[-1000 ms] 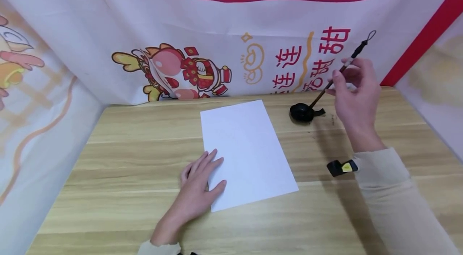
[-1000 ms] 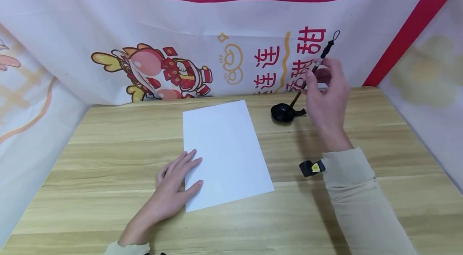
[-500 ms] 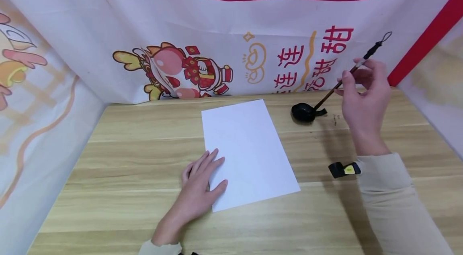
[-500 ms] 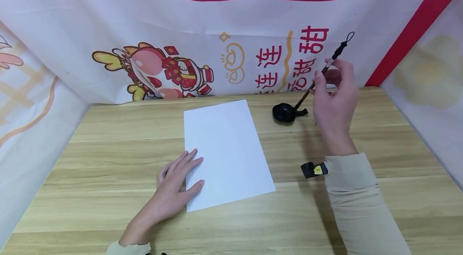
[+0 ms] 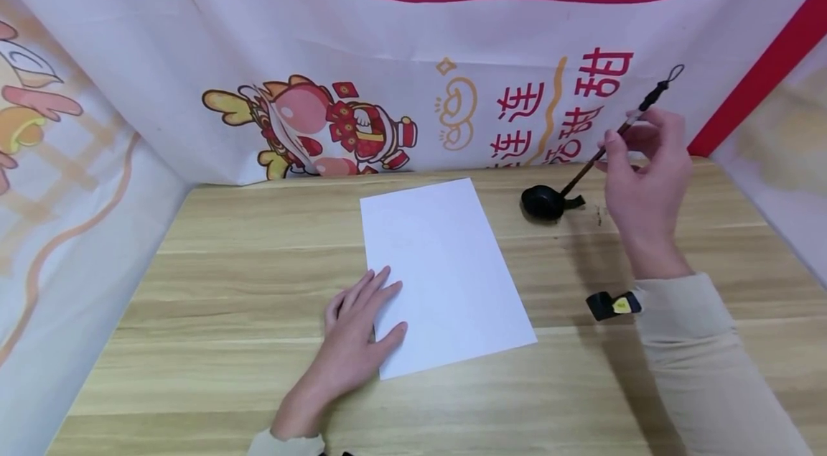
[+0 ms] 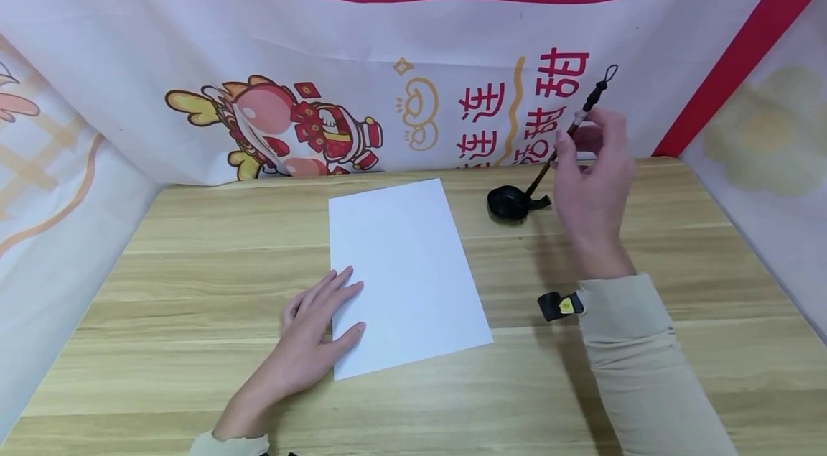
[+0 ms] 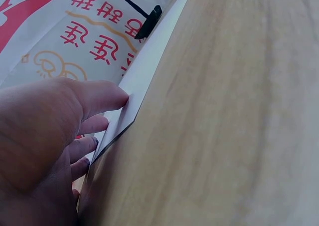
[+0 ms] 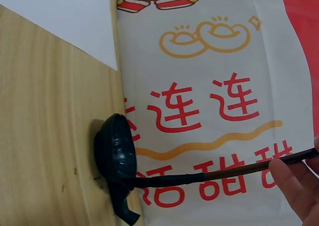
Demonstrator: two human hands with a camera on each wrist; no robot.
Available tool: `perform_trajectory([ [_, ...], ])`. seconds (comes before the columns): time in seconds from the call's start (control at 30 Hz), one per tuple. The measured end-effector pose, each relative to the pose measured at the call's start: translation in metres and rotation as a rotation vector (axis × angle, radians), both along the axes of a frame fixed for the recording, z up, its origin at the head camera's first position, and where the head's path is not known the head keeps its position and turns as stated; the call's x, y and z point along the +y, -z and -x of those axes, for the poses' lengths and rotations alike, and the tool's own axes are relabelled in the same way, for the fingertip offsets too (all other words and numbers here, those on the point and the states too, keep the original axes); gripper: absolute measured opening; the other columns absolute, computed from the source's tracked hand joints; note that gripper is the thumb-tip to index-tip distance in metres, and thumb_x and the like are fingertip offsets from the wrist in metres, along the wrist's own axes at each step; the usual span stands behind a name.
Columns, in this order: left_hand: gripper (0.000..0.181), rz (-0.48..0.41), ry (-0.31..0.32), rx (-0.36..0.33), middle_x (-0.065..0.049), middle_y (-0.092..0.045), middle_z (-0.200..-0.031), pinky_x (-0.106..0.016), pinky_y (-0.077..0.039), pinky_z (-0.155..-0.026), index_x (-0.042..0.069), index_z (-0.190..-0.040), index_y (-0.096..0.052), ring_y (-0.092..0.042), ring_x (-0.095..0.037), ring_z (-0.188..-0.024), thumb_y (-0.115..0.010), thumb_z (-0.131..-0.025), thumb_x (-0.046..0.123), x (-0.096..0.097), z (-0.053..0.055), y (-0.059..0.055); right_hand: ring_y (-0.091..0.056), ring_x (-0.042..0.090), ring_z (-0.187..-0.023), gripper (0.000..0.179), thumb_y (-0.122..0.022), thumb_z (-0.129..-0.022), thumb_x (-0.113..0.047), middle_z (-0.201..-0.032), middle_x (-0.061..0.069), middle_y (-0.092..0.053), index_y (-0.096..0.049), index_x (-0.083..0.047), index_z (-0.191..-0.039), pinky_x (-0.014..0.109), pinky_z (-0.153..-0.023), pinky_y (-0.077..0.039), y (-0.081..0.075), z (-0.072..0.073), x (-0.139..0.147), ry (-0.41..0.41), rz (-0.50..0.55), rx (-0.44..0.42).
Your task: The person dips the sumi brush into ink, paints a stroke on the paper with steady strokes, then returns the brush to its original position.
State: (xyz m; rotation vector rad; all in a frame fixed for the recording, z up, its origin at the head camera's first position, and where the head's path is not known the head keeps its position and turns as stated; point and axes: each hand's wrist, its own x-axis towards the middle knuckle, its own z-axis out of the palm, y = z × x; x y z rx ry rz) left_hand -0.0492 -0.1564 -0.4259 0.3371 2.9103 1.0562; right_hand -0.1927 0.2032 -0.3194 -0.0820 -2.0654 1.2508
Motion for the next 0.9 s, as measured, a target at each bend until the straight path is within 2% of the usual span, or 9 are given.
perform_trajectory([
  [0.2, 0.057, 0.002, -0.003, 0.001, -0.003, -0.037, -0.176, -0.066, -0.011, -0.126, 0.016, -0.156, -0.056, -0.027, -0.035, -0.165, -0.07, -0.102, 0.029, -0.0003, 0.0001, -0.0024, -0.068, 0.0, -0.105, 0.031, -0.064, -0.108, -0.03, -0.114, -0.021, -0.064, -0.059, -0.023, -0.138, 0.008, -0.079, -0.055, -0.0064, 0.0003, 0.0018, 0.016, 0.011, -0.005],
  [0.43, 0.057, 0.007, -0.002, -0.006, -0.003, -0.037, -0.176, -0.066, -0.01, -0.126, 0.016, -0.156, -0.056, -0.026, -0.034, -0.166, -0.07, -0.102, 0.029, 0.0003, -0.0006, -0.0016, -0.067, 0.002, -0.107, 0.03, -0.064, -0.108, -0.026, -0.114, -0.017, -0.064, -0.059, -0.023, -0.137, 0.008, -0.08, -0.056, 0.0018, 0.0015, 0.0003, -0.01, 0.031, -0.037],
  [0.7, 0.057, 0.006, 0.004, -0.007, -0.003, -0.035, -0.177, -0.066, -0.01, -0.126, 0.016, -0.157, -0.055, -0.025, -0.034, -0.166, -0.068, -0.103, 0.03, 0.0004, -0.0001, -0.0019, -0.069, 0.001, -0.105, 0.028, -0.065, -0.107, -0.032, -0.113, -0.027, -0.063, -0.061, -0.023, -0.134, 0.008, -0.081, -0.055, -0.0031, 0.0016, 0.006, 0.025, -0.01, 0.058],
  [0.9, 0.057, 0.0, 0.003, -0.012, -0.002, -0.035, -0.177, -0.066, -0.01, -0.126, 0.016, -0.157, -0.055, -0.025, -0.034, -0.166, -0.069, -0.103, 0.03, -0.0005, -0.001, -0.0006, -0.069, 0.003, -0.107, 0.03, -0.064, -0.107, -0.034, -0.116, -0.019, -0.067, -0.06, -0.023, -0.135, 0.009, -0.082, -0.056, -0.0039, 0.0034, -0.0003, 0.016, -0.005, 0.038],
])
